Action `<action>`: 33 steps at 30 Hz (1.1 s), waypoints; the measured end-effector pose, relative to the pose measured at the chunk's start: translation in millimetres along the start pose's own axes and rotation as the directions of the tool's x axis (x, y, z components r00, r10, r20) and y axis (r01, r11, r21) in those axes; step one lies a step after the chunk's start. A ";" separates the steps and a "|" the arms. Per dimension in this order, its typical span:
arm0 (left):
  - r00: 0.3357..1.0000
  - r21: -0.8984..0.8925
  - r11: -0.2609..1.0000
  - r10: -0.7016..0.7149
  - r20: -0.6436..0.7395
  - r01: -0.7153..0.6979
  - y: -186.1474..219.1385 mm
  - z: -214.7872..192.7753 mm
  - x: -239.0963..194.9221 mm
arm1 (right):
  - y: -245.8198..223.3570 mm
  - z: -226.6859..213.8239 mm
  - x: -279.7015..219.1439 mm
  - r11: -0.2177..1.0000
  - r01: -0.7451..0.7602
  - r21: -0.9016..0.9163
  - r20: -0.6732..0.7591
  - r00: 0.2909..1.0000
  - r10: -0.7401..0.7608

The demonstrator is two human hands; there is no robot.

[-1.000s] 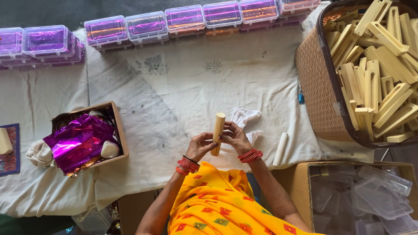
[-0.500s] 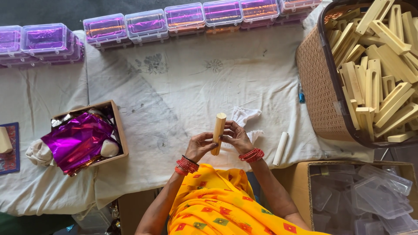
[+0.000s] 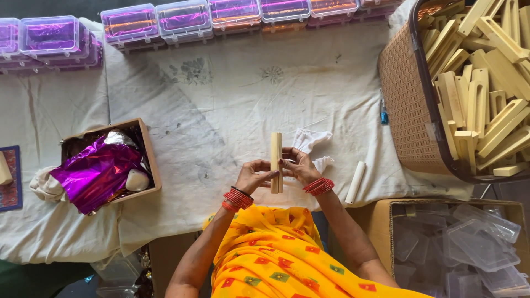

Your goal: The person wipes a wooden stick with a white cloth and then wraps it in a sheet of shiny orange foil. They place the wrapped item into a small plastic container and close the lid. The person then picks up another wooden stick from a basket and repeats the process.

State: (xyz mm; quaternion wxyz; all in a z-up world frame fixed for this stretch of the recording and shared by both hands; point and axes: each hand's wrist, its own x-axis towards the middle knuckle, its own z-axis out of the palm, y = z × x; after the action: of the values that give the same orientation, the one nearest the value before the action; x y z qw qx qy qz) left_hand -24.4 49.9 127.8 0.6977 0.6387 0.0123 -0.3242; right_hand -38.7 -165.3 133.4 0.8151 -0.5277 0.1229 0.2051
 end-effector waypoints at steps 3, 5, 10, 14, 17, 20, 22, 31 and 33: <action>0.997 -0.056 0.996 -0.075 0.007 0.075 0.9 1.1 3.2 | 2.4 -4.1 2.1 0.999 -0.020 0.034 0.026 0.999 0.020; 0.995 -0.089 0.991 -0.102 0.009 0.102 1.1 0.9 3.2 | 3.9 -5.3 3.3 0.999 -0.039 0.029 0.015 0.999 0.038; 0.988 -0.168 0.973 -0.156 0.010 0.156 -2.3 -0.9 4.5 | 5.6 -4.8 6.3 0.997 -0.075 0.015 -0.014 0.997 0.076; 0.985 -0.178 0.969 -0.173 -0.002 0.170 -4.9 -1.8 3.8 | 6.2 -2.3 9.2 0.997 -0.068 -0.033 -0.047 0.997 0.067; 0.984 -0.158 0.971 -0.179 0.003 0.177 -6.3 -2.3 3.9 | 9.2 -4.3 12.2 0.993 -0.059 -0.098 -0.089 0.995 0.050; 0.984 -0.138 0.974 -0.178 0.017 0.178 -17.2 -3.0 8.2 | 11.9 -7.3 10.9 0.987 -0.035 -0.158 -0.079 0.997 0.023; 0.983 -0.132 0.975 -0.179 0.026 0.181 -25.6 -4.7 12.3 | 11.2 -6.9 8.7 0.982 -0.023 -0.185 -0.069 0.998 0.010; 0.976 -0.158 0.963 -0.215 0.038 0.219 -46.4 -4.5 23.9 | 13.9 -5.8 -0.1 0.943 0.069 -0.325 -0.047 0.995 -0.089; 0.976 -0.174 0.960 -0.215 0.038 0.219 -51.1 -5.6 25.8 | 19.0 -6.4 1.2 0.935 0.083 -0.345 -0.051 0.993 -0.107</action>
State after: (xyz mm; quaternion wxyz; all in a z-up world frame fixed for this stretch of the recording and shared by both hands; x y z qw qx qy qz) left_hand -25.7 45.0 70.5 0.7120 0.5661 0.1044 -0.4021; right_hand -46.3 -164.1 114.8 0.7152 -0.6733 0.0880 0.1654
